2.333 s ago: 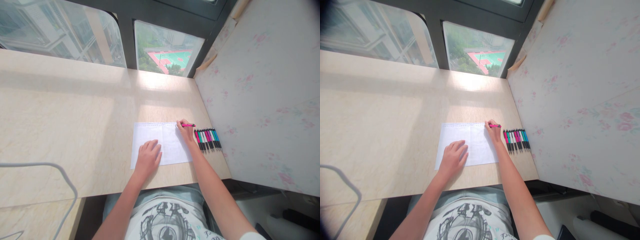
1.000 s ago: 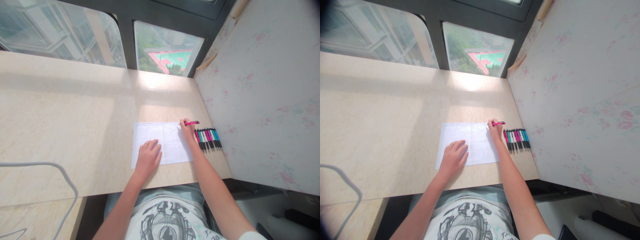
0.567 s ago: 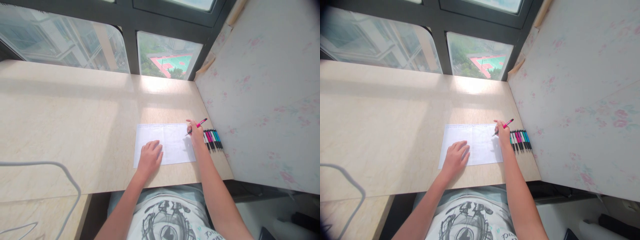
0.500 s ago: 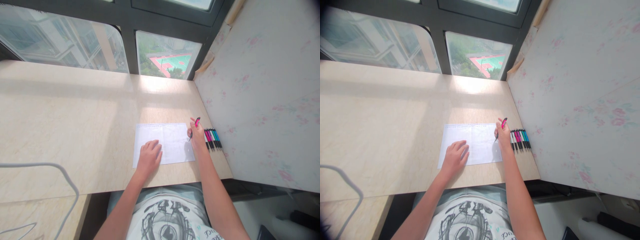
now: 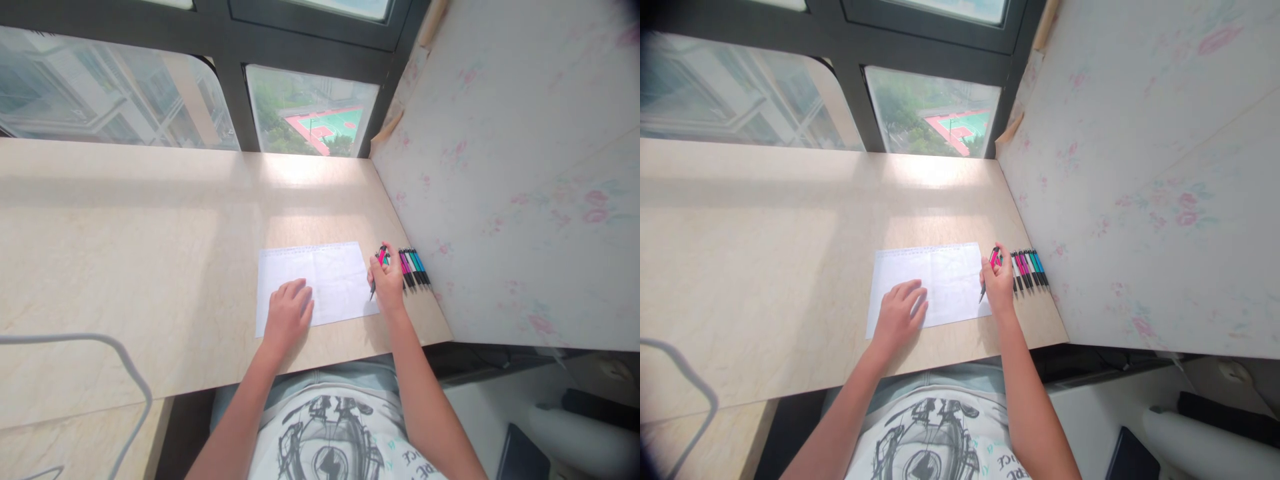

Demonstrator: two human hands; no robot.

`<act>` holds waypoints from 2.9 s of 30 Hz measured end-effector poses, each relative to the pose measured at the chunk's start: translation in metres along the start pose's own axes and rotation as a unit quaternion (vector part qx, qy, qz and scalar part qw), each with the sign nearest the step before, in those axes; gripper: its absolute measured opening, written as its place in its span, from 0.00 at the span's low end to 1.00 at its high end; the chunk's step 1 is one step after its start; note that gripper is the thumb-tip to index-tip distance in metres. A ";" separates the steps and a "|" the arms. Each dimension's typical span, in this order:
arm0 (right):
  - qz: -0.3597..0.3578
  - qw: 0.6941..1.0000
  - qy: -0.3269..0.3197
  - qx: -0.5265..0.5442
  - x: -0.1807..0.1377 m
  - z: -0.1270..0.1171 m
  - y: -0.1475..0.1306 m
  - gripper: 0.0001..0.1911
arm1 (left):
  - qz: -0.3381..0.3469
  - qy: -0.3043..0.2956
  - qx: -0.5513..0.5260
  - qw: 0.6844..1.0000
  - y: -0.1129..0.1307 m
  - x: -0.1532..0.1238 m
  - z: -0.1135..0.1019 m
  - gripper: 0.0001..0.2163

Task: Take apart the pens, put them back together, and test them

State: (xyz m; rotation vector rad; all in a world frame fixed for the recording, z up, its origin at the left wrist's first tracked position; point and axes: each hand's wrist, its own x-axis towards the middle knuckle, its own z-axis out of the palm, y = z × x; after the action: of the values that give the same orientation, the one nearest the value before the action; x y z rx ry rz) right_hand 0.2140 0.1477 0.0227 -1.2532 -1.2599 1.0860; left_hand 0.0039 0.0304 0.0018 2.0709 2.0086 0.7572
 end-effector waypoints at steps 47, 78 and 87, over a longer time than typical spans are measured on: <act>0.111 0.753 0.008 -0.649 -0.006 -0.021 -0.001 0.14 | 0.016 0.011 0.000 1.000 -0.005 -0.001 0.002 0.10; -0.242 0.820 -0.119 -0.505 -0.060 0.021 0.037 0.19 | 0.014 0.001 0.034 0.999 0.003 -0.008 0.000 0.11; -0.220 0.833 -0.110 -0.496 -0.060 0.020 0.036 0.19 | 0.008 0.007 0.045 0.999 0.005 -0.013 0.001 0.12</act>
State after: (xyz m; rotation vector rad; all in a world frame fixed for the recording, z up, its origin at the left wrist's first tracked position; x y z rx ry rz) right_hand 0.1938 0.0908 -0.0183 -1.4473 -2.3087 0.1721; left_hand 0.0095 0.0174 0.0001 2.1392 2.0713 0.6976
